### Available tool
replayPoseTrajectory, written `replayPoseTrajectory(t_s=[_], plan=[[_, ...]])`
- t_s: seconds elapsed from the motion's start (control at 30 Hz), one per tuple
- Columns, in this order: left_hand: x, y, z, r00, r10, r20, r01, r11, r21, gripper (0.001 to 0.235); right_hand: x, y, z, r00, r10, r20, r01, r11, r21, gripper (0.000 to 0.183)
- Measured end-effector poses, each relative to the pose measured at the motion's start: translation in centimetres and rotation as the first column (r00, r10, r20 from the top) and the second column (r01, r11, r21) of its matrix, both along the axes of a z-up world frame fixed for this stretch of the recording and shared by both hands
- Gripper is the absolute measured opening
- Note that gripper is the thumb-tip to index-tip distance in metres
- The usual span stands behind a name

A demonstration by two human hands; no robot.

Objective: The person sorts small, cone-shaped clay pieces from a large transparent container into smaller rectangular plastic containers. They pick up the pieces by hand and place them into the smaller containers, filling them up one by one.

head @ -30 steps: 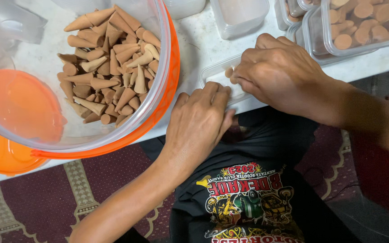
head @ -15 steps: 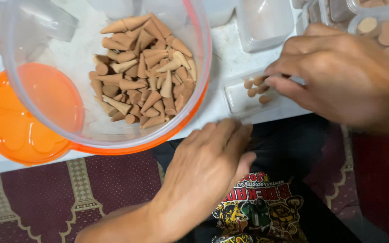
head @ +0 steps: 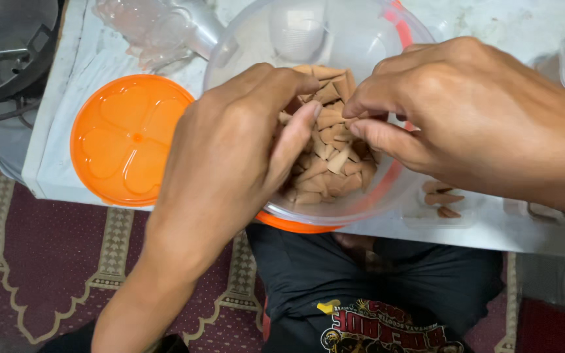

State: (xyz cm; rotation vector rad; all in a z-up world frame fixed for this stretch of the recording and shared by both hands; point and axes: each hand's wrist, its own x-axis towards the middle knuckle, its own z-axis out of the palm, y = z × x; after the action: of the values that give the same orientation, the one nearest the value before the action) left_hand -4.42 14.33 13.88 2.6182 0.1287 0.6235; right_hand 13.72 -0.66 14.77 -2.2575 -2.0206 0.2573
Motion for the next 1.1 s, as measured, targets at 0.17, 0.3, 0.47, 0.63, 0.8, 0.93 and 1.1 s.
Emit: replayPoseTrajectory(t_s=[0.17, 0.3, 0.47, 0.63, 0.8, 0.93, 1.1], plan=[[0.4, 0.0, -2.0, 0.996, 0.086, 0.036, -0.083, 0.994, -0.064, 0.029, -0.4, 3.0, -1.7, 0.978, -0.192, 0.078, 0.207, 0.927, -0.312, 0.028], [-0.6, -1.4, -3.0, 0.985, 0.17, 0.003, -0.168, 0.979, -0.118, 0.037, -1.1, 0.5, -3.9, 0.985, -0.157, 0.069, 0.158, 0.987, -0.011, 0.027], [-0.8, -2.7, -1.9, 0.981, 0.189, -0.052, -0.192, 0.98, -0.057, 0.029, -1.3, 0.3, -3.4, 0.951, -0.275, 0.138, 0.303, 0.914, -0.27, 0.021], [-1.3, -4.5, -2.6, 0.974, 0.223, -0.034, -0.224, 0.974, -0.044, 0.028, -1.5, 2.4, -1.8, 0.945, -0.277, 0.175, 0.328, 0.793, -0.513, 0.012], [-1.2, -5.0, -3.6, 0.949, 0.306, -0.083, -0.315, 0.939, -0.142, 0.028, -3.5, 6.8, 1.4, 0.911, -0.41, -0.048, 0.223, 0.585, -0.78, 0.012], [-1.0, -5.1, -3.4, 0.953, 0.302, -0.023, -0.302, 0.952, -0.047, 0.042, -4.2, 7.8, -0.2, 0.724, -0.689, -0.035, 0.415, 0.476, -0.775, 0.024], [-0.7, -5.2, -3.1, 0.935, 0.347, -0.072, -0.352, 0.933, -0.078, 0.045, -5.1, 7.9, 1.2, 0.72, -0.668, -0.187, 0.282, 0.528, -0.801, 0.02]])
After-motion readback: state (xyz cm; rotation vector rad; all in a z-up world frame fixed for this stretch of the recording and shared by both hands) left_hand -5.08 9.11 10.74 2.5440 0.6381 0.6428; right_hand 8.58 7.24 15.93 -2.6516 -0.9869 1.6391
